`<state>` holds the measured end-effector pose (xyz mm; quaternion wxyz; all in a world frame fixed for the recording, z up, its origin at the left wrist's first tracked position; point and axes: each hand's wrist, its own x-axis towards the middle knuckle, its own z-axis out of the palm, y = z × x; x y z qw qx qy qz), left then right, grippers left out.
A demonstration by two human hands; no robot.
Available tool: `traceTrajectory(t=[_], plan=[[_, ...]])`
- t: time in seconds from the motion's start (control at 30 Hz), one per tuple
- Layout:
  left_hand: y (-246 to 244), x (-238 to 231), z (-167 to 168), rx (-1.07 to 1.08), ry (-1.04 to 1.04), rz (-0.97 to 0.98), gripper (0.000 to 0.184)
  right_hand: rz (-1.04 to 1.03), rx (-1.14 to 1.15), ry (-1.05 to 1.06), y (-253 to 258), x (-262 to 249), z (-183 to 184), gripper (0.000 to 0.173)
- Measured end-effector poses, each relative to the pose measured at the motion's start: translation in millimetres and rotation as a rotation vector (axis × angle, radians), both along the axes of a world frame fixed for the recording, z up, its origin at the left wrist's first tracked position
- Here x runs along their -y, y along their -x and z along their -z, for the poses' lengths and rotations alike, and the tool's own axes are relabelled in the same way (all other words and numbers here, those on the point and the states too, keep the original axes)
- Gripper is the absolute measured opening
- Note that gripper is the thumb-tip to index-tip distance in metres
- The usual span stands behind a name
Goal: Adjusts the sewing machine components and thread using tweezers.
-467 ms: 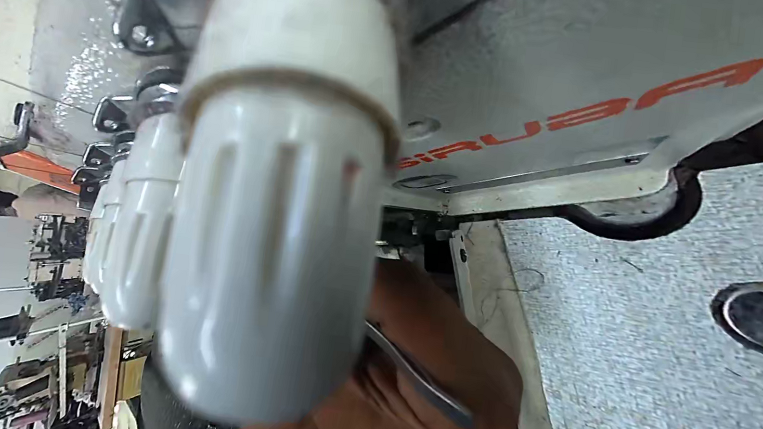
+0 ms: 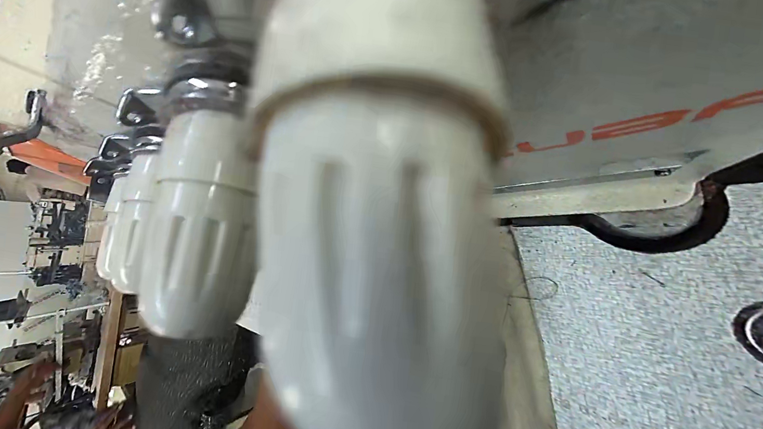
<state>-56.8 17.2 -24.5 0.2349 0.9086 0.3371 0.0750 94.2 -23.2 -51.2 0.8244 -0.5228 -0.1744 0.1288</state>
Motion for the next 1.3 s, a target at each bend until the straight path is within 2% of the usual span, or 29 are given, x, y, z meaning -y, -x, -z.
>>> traceTrajectory(t=[0.07,0.2,0.3,0.6,0.83,0.97,1.13,1.3], plan=[[-31.2,-3.3,6.9,0.102,0.082,0.084,0.031,0.002,-0.026,-0.004,-0.6,1.3,-1.4,0.010],[-46.4,-5.9,10.5,0.208,0.178,0.131,0.023,0.167,-0.041,-0.041,6.7,-3.1,0.4,0.007],[-47.3,-6.8,11.3,0.210,0.120,0.153,0.025,0.245,0.000,-0.079,11.2,-5.0,1.5,0.004],[-34.3,-6.7,10.8,0.145,0.012,0.130,0.030,0.199,0.061,-0.066,13.8,-6.8,0.5,0.005],[-41.9,-7.3,10.6,0.149,0.046,0.186,0.026,0.312,0.162,-0.079,13.2,7.2,5.0,0.004],[-51.1,-6.8,10.2,0.186,0.110,0.207,0.023,0.305,0.173,-0.059,9.8,13.9,4.7,0.004],[-51.5,-4.5,12.5,0.205,-0.022,0.239,0.019,0.213,0.232,-0.052,2.6,16.1,4.1,0.009],[-54.9,-4.3,14.8,0.217,-0.060,0.261,0.019,0.314,0.350,0.003,6.6,42.0,7.1,0.008]])
